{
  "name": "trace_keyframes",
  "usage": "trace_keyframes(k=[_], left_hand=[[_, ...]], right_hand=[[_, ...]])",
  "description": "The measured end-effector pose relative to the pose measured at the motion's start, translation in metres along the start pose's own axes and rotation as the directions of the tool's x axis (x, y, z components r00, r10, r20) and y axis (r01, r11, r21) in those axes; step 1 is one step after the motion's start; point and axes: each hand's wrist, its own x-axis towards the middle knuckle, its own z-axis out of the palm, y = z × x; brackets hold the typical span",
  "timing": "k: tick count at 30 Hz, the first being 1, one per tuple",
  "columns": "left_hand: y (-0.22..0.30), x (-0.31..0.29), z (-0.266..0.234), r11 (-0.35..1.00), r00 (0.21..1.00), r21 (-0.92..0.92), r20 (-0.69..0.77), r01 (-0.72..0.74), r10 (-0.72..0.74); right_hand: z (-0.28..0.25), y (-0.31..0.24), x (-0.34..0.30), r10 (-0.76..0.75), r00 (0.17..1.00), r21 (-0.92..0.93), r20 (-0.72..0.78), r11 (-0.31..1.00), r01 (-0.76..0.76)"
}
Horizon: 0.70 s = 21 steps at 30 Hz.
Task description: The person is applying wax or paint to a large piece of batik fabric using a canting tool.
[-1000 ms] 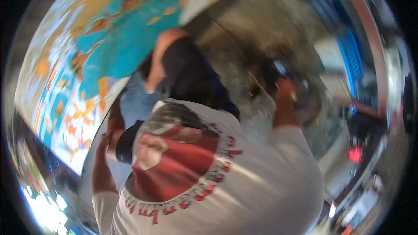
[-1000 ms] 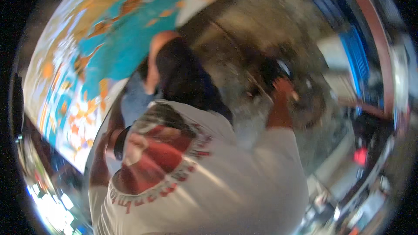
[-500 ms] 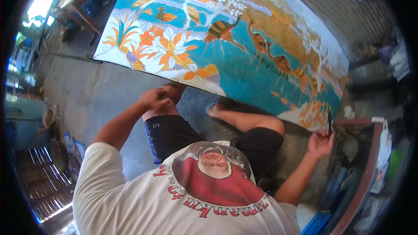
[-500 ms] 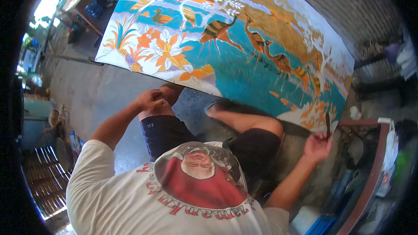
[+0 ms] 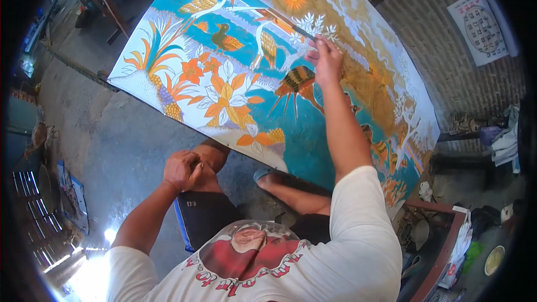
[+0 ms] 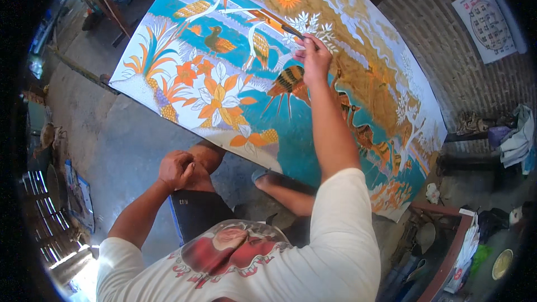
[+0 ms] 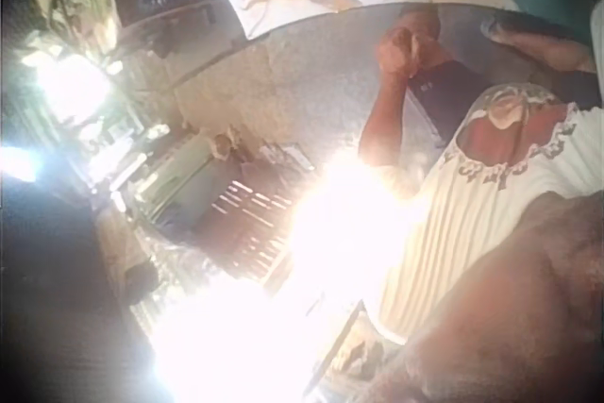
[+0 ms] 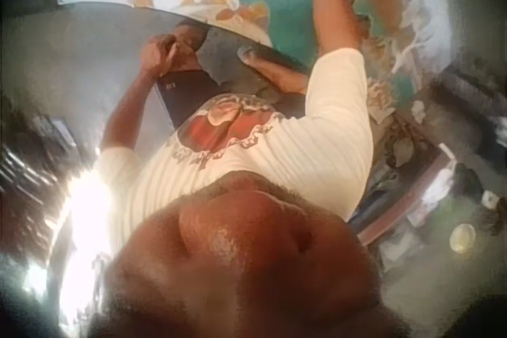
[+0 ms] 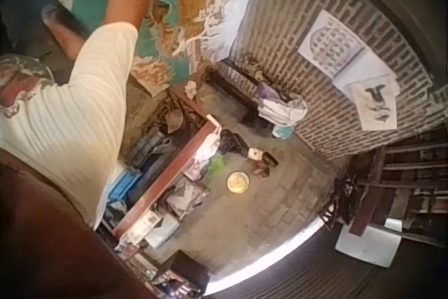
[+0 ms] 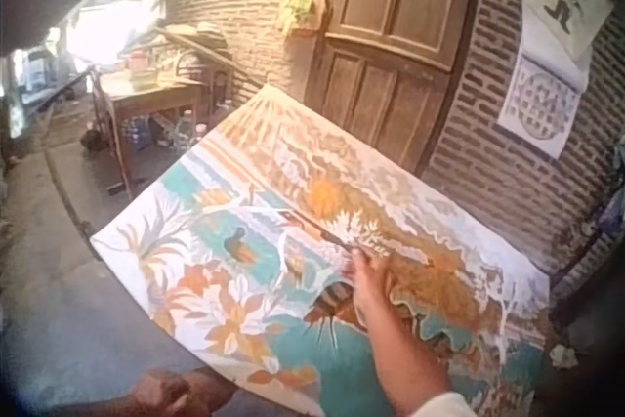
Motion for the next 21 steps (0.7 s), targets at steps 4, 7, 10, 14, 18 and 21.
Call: trace_keyframes(k=[4,7,10,14,18,21], left_hand=[[-0.009,0.005,-0.001,0.999,0.999,-0.03,0.031,0.028,-0.027],[-0.012,0.009,-0.001,1.0,1.0,-0.01,0.019,0.016,-0.016],[-0.011,0.012,-0.003,0.999,1.0,-0.04,0.012,0.009,-0.008],[-0.011,0.014,-0.003,0.999,0.999,-0.04,0.039,0.012,-0.011],[-0.009,0.015,-0.004,0.999,0.999,-0.036,0.043,0.009,-0.007],[-0.009,0.016,-0.003,0.999,0.999,-0.029,0.044,0.012,-0.011]], right_hand=[[0.034,0.04,0.048,0.006,1.0,-0.112,0.003,0.994,-0.005],[0.043,0.06,0.071,-0.059,0.998,-0.19,0.003,0.98,0.058],[0.05,0.07,0.08,-0.062,0.998,-0.218,0.006,0.974,0.062],[0.051,0.077,0.084,-0.061,0.998,-0.223,0.012,0.973,0.062],[0.048,0.079,0.081,-0.081,0.997,-0.244,0.015,0.966,0.083],[0.049,0.077,0.083,-0.107,0.994,-0.246,0.014,0.963,0.107]])
